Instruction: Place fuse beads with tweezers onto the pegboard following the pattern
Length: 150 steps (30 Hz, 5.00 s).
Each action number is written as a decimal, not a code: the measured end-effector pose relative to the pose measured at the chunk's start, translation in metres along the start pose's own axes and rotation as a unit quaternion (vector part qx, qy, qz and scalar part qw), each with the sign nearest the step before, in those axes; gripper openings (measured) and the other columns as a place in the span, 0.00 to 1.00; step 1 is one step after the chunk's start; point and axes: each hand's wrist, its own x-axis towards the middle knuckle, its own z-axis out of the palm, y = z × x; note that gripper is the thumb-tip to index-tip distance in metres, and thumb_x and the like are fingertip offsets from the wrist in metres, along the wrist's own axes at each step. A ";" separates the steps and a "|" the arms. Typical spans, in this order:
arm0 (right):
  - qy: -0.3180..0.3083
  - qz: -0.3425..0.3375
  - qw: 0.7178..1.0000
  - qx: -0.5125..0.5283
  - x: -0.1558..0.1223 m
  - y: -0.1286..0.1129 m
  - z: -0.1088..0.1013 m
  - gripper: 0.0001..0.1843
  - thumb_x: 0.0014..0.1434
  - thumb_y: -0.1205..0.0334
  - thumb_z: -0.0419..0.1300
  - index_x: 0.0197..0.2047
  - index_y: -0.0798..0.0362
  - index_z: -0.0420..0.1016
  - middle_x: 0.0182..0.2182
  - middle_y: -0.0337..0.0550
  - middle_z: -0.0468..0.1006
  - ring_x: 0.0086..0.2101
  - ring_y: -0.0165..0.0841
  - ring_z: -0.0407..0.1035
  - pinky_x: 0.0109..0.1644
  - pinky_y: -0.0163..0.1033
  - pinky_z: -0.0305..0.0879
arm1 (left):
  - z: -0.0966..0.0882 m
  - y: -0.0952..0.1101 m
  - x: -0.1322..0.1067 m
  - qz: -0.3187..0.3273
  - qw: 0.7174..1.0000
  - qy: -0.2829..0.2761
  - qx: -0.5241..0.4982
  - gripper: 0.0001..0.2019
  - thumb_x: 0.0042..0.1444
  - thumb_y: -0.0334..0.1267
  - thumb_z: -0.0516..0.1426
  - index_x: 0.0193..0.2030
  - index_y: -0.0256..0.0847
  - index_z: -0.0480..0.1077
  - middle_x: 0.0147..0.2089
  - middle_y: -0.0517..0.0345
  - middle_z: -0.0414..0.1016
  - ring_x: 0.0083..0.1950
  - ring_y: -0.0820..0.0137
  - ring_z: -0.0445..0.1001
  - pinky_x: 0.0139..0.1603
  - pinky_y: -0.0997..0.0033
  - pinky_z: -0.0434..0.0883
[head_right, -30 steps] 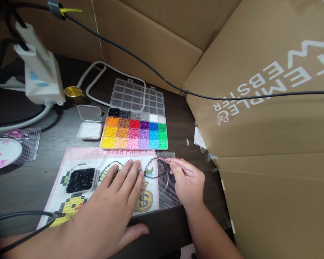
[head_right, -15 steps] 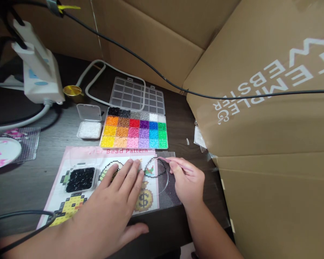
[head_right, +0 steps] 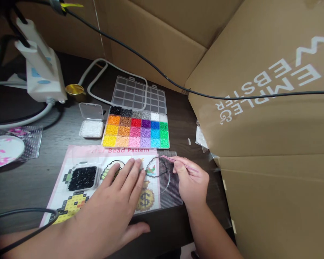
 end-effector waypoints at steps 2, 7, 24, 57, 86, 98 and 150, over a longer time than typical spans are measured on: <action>0.013 0.018 0.999 0.036 0.001 0.002 -0.001 0.06 0.58 0.59 0.69 0.38 0.51 0.86 0.26 0.41 0.81 0.26 0.27 0.71 0.34 0.34 0.69 | 0.000 0.000 0.000 0.000 1.000 -0.009 -0.002 0.50 0.56 0.71 0.51 0.71 0.27 0.61 0.74 0.28 0.53 0.75 0.37 0.52 0.70 0.32 0.52; 0.014 0.092 0.977 0.192 0.011 -0.003 -0.003 0.09 0.53 0.58 0.73 0.33 0.55 0.84 0.30 0.46 0.82 0.25 0.25 0.67 0.28 0.32 0.65 | -0.005 0.001 -0.001 0.000 1.000 -0.028 0.004 0.50 0.58 0.72 0.48 0.71 0.27 0.61 0.74 0.27 0.52 0.75 0.37 0.51 0.70 0.32 0.53; 0.014 0.153 0.960 0.235 0.017 -0.006 0.001 0.14 0.46 0.56 0.76 0.32 0.56 0.84 0.27 0.44 0.78 0.24 0.24 0.64 0.25 0.29 0.65 | 0.000 0.002 -0.005 0.012 0.999 -0.021 0.049 0.52 0.58 0.73 0.46 0.71 0.24 0.58 0.74 0.24 0.52 0.75 0.35 0.49 0.70 0.38 0.55; -0.003 0.143 0.963 0.226 0.017 -0.008 0.003 0.14 0.47 0.55 0.76 0.32 0.56 0.84 0.30 0.49 0.81 0.23 0.25 0.64 0.24 0.32 0.63 | -0.002 0.003 -0.007 0.008 0.998 -0.041 0.036 0.52 0.59 0.72 0.46 0.72 0.24 0.56 0.75 0.25 0.48 0.76 0.36 0.46 0.71 0.37 0.54; -0.217 -0.065 0.974 0.000 0.056 -0.042 0.083 0.08 0.56 0.58 0.67 0.33 0.52 0.86 0.29 0.44 0.86 0.28 0.33 0.79 0.38 0.41 0.80 | 0.007 -0.001 -0.003 0.011 0.998 0.005 0.059 0.54 0.55 0.77 0.44 0.70 0.27 0.63 0.71 0.28 0.60 0.73 0.42 0.57 0.69 0.41 0.56; -0.216 -0.076 0.973 -0.002 0.052 -0.043 0.084 0.06 0.56 0.61 0.67 0.32 0.51 0.86 0.31 0.43 0.87 0.32 0.36 0.82 0.38 0.39 0.81 | 0.009 0.002 -0.004 0.012 0.998 -0.008 0.056 0.54 0.55 0.76 0.45 0.70 0.26 0.61 0.72 0.27 0.58 0.74 0.40 0.54 0.70 0.38 0.54; -0.216 -0.070 0.973 -0.029 0.053 -0.038 0.080 0.08 0.58 0.58 0.66 0.34 0.52 0.86 0.30 0.44 0.86 0.32 0.36 0.81 0.42 0.42 0.80 | 0.001 0.003 -0.004 0.009 0.999 -0.006 0.033 0.50 0.56 0.73 0.49 0.69 0.29 0.64 0.72 0.29 0.59 0.74 0.40 0.56 0.69 0.36 0.57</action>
